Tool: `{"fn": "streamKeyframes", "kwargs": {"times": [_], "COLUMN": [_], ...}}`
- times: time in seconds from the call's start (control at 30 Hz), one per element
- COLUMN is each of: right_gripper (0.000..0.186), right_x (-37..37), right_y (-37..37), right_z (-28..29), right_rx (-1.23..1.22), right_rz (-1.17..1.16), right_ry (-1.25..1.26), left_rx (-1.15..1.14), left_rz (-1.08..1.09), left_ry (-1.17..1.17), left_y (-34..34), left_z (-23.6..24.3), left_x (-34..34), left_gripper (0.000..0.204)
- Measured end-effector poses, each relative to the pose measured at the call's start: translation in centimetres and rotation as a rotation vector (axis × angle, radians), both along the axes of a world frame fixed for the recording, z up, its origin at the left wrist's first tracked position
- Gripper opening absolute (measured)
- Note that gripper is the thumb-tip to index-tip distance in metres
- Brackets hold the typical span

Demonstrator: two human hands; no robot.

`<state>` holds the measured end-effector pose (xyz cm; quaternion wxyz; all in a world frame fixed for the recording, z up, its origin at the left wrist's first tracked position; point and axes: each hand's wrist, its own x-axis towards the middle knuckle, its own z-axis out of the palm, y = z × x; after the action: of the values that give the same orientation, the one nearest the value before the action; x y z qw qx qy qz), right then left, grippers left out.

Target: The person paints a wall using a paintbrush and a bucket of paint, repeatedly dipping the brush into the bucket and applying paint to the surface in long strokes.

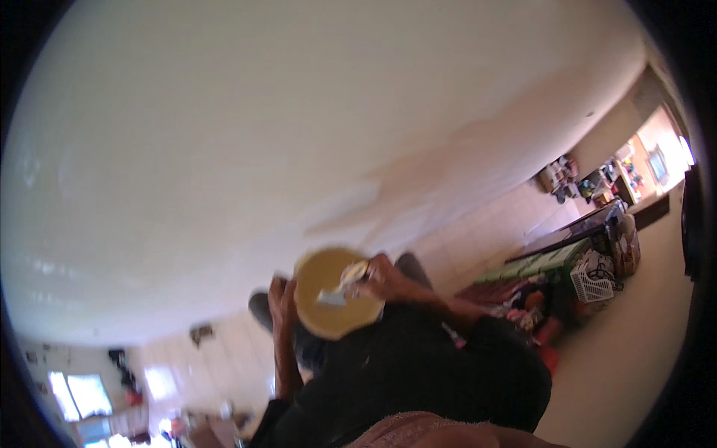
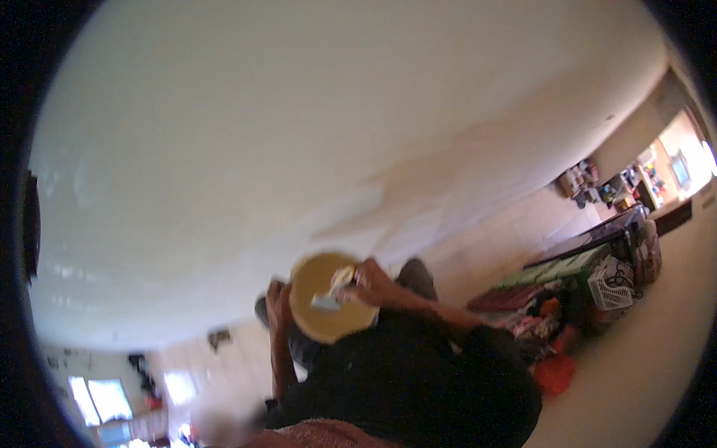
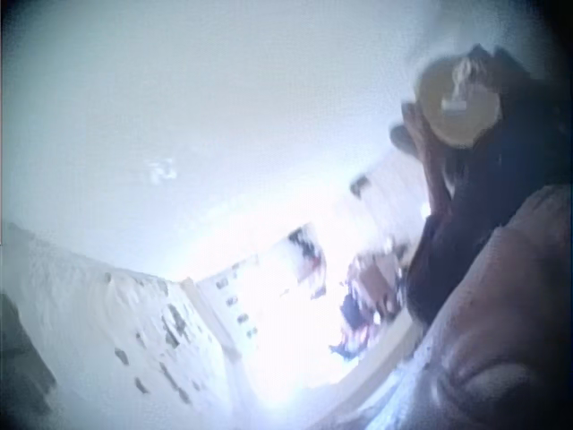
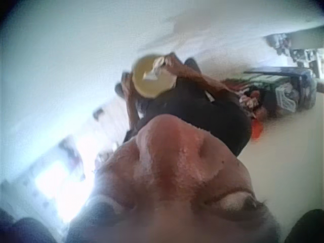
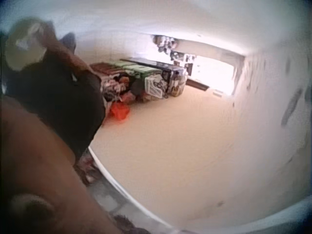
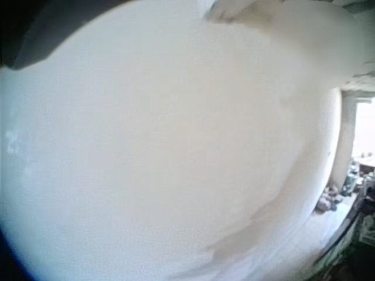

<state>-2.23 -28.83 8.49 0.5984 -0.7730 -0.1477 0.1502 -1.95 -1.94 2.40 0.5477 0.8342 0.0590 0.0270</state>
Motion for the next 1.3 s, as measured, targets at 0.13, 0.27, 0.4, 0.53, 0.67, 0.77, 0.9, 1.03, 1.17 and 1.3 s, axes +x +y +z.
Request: {"fn": "streamKeyframes", "kwargs": {"times": [0.13, 0.27, 0.4, 0.53, 0.67, 0.77, 0.9, 1.03, 1.17, 1.3], "right_gripper": [0.018, 0.024, 0.026, 0.024, 0.021, 0.018, 0.013, 0.013, 0.018, 0.027], "right_x": [1.9, 2.7, 2.7, 1.9, 2.5, 2.6, 3.8, 8.1, 12.2, 14.0], "right_y": [-0.4, -0.3, -0.3, -0.8, -1.4, -1.5, -4.4, -11.9, -20.6, -28.2], "right_z": [-0.4, -0.5, 1.3, 2.6, 0.6, -0.3, 3.0, 8.1, 19.3, 34.7], "right_rx": [0.008, -0.160, -0.135, -0.158, -0.177, -0.044, 0.184, 0.461, 0.826, 0.986], "right_rz": [-0.034, 0.055, 0.045, -0.023, -0.048, -0.079, -0.204, -0.415, -0.632, -0.846], "right_ry": [-0.330, -0.522, -0.800, -0.700, -0.563, -0.472, -0.128, -0.418, -0.924, -1.185], "left_rx": [0.415, 0.490, 0.394, -0.002, -0.070, -0.119, -0.087, 0.031, 0.146, 0.130], "left_rz": [-0.245, -0.260, -0.269, -0.156, -0.150, -0.161, -0.073, -0.002, 0.017, -0.018], "left_ry": [-0.357, -0.677, -0.524, -0.085, 0.066, -0.031, 0.019, 0.009, -0.017, -0.058], "left_y": [1.6, 1.6, 1.9, 2.8, 2.3, 1.3, 0.6, -1.3, 0.8, 1.8], "left_z": [-2.8, -3.6, -3.3, -5.0, -3.5, -2.0, -2.1, 0.9, -1.4, -2.5], "left_x": [0.9, 2.1, 2.8, 3.4, 3.3, 2.4, 2.0, 1.1, 2.4, 3.5], "left_gripper": [0.018, 0.009, 0.013, 0.020, 0.025, 0.029, 0.032, 0.035, 0.036, 0.036]}}
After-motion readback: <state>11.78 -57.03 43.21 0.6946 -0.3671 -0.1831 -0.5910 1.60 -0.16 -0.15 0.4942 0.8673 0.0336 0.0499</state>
